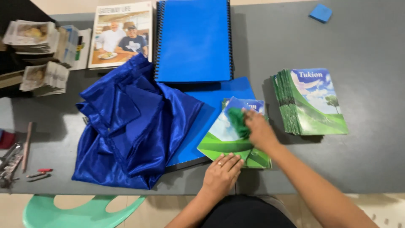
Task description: Wiping a stack of brochures with a cloth and then organizing a blue silk cloth on the desk.
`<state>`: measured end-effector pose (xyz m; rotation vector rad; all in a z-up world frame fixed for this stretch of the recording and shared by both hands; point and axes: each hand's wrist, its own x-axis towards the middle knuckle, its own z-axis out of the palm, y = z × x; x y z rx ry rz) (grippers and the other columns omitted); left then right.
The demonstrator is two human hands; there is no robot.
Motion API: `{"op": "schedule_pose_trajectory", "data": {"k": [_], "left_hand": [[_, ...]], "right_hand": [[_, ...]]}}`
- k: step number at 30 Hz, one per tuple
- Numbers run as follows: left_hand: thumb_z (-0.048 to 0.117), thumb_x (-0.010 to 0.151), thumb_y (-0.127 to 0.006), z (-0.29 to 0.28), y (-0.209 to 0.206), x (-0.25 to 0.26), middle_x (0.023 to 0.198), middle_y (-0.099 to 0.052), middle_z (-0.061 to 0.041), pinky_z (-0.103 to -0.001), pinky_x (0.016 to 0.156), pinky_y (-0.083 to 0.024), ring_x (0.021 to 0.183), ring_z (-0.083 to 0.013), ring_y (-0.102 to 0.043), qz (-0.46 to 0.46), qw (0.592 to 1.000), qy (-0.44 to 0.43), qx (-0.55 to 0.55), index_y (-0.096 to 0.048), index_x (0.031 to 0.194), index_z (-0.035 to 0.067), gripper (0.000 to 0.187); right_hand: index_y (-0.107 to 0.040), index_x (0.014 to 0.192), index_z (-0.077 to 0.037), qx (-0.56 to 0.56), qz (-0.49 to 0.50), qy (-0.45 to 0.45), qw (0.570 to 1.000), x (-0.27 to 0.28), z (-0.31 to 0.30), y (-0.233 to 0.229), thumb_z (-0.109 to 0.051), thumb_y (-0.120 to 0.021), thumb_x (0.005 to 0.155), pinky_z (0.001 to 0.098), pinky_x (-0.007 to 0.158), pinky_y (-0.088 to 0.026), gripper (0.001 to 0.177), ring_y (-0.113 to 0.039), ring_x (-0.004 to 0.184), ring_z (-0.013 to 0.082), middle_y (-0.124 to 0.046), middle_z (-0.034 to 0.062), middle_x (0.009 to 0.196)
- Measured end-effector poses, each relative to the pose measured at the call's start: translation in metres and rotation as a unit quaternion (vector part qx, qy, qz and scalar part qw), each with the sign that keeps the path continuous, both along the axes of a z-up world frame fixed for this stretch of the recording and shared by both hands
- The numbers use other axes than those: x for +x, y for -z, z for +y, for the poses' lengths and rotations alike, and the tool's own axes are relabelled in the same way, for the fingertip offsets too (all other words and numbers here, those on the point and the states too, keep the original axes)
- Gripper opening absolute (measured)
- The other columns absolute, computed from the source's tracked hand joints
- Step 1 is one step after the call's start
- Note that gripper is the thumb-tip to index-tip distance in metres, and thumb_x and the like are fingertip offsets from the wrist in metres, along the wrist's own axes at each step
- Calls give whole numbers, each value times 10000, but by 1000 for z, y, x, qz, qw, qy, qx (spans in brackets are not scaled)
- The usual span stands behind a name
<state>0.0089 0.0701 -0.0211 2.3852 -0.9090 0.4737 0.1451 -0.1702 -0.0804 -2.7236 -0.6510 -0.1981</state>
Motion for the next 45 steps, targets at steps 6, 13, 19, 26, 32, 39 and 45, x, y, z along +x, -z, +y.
{"op": "schedule_pose_trajectory", "data": {"k": [6,13,19,26,32,39,45], "left_hand": [[335,779,-813,-10,-29,2,1362,-597,-167,-433,951,-519,1289,-365,-559,122,991,-50,-12,-635,1246,17,593],[381,743,-861,-25,-43,18,1287,-552,-221,-450,928,-531,1214,-425,-546,215,971,-79,72,-602,1185,33,620],[419,662,-901,-39,-52,33,1432,-503,-235,-442,828,-576,1185,-415,-565,225,955,-106,162,-544,1256,31,794],[113,704,-753,-35,-41,46,1199,-639,-254,-503,819,-560,989,-426,-657,252,950,-76,167,-657,1038,24,359],[50,855,-627,-21,-174,62,891,-729,-228,-540,734,-545,859,-422,-706,249,941,-227,33,-680,1140,100,294],[-72,1004,-559,-72,-205,67,1234,-697,-78,-253,979,-506,1125,-93,-640,327,802,35,-499,-569,1389,15,394],[-67,943,-604,-164,-160,100,1090,-663,-87,-263,821,-460,934,-105,-565,438,736,42,-514,-388,1618,124,734]], "right_hand": [[-632,1300,-40,38,16,-31,999,-3,21,-35,101,-568,666,481,1207,-322,653,-449,1423,369,-543,136,1479],[-694,1202,-49,75,108,-144,981,-17,25,-46,126,-622,562,509,1155,-284,668,-443,1400,340,-588,91,1452],[-686,1204,-31,31,26,-50,998,5,-12,-39,61,-617,625,455,1146,-373,590,-464,1403,318,-570,91,1459],[-716,1165,-108,-7,171,-62,983,-43,-53,-85,24,-602,651,455,983,-522,543,-642,1156,338,-703,113,1246],[-727,1169,-47,308,423,104,846,-45,-111,-151,-25,-665,831,455,794,-615,345,-752,910,306,-799,156,971],[-626,1302,-32,648,403,209,612,-26,-197,-168,-60,-669,864,506,856,-625,441,-735,998,321,-716,141,1159],[-603,1356,-60,680,322,134,645,-14,-246,-216,-94,-659,913,463,892,-622,448,-708,1099,279,-687,114,1246]]}}
